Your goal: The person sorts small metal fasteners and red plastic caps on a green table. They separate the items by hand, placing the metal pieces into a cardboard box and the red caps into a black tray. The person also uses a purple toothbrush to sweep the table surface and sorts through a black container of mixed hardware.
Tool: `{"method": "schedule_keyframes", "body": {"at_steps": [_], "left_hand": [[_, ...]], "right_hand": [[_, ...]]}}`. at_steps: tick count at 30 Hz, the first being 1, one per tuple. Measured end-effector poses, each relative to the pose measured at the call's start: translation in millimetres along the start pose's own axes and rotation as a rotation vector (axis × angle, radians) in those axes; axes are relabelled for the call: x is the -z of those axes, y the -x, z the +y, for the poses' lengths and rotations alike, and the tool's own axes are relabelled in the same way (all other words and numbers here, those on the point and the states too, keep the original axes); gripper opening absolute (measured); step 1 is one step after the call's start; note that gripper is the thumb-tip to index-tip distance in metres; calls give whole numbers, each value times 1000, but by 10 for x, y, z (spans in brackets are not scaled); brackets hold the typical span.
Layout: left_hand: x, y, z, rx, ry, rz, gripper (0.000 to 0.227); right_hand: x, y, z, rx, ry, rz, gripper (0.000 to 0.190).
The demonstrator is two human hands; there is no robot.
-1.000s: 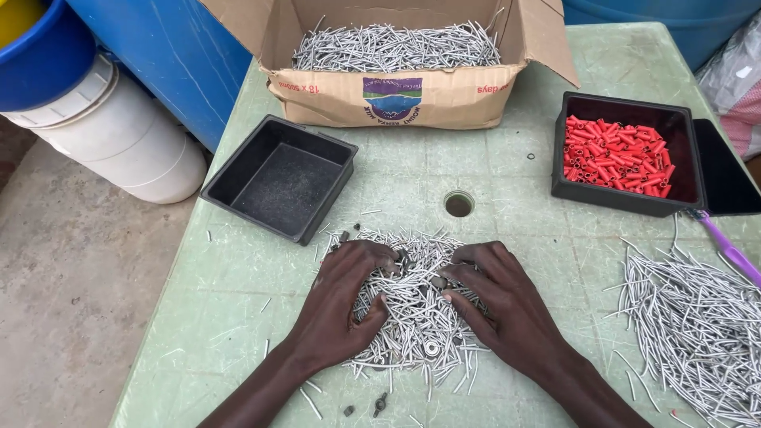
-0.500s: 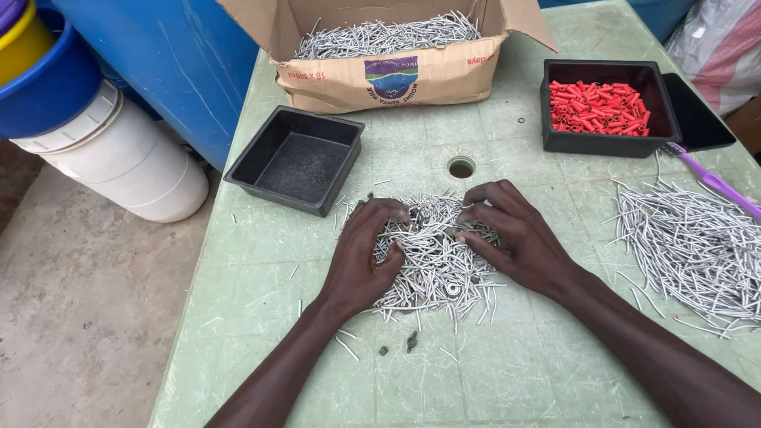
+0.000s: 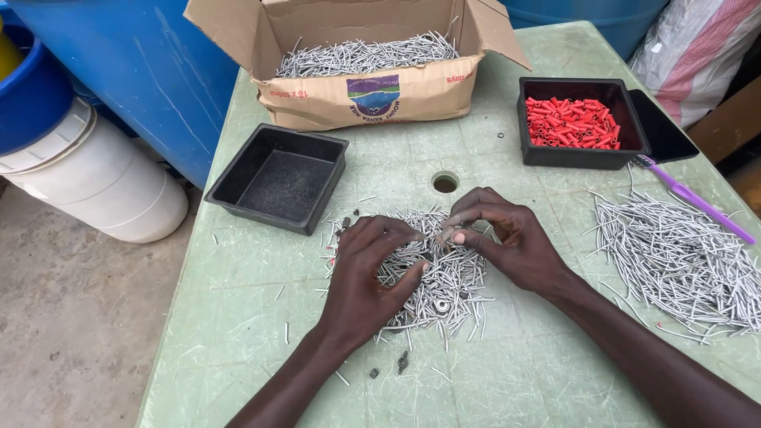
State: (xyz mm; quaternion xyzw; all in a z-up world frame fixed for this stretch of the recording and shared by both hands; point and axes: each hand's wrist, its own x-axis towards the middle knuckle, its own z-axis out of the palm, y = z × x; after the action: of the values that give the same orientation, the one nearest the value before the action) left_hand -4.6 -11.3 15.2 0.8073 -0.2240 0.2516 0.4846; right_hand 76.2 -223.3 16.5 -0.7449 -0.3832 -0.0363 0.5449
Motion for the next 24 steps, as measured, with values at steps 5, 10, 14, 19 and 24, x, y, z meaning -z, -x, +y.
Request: {"method": "schedule_keyframes", "body": {"at_steps": [5, 10, 14, 19, 24], "left_hand": [[-100, 37, 89, 20, 30, 21, 28], [-43, 81, -125, -20, -146, 94, 30], [74, 101, -249, -10, -261, -11, 25], [110, 146, -269, -51, -159, -165, 26], [103, 135, -259, -90, -63, -193, 22]], "right_hand": [[-82, 65, -83, -205, -362, 42, 16], [-31, 112, 26, -520, -836, 198, 11], [52, 78, -56, -684, -736, 161, 19], [18, -67, -200, -358, 122, -260, 14], [16, -237, -204, -245, 342, -435, 18]]}}
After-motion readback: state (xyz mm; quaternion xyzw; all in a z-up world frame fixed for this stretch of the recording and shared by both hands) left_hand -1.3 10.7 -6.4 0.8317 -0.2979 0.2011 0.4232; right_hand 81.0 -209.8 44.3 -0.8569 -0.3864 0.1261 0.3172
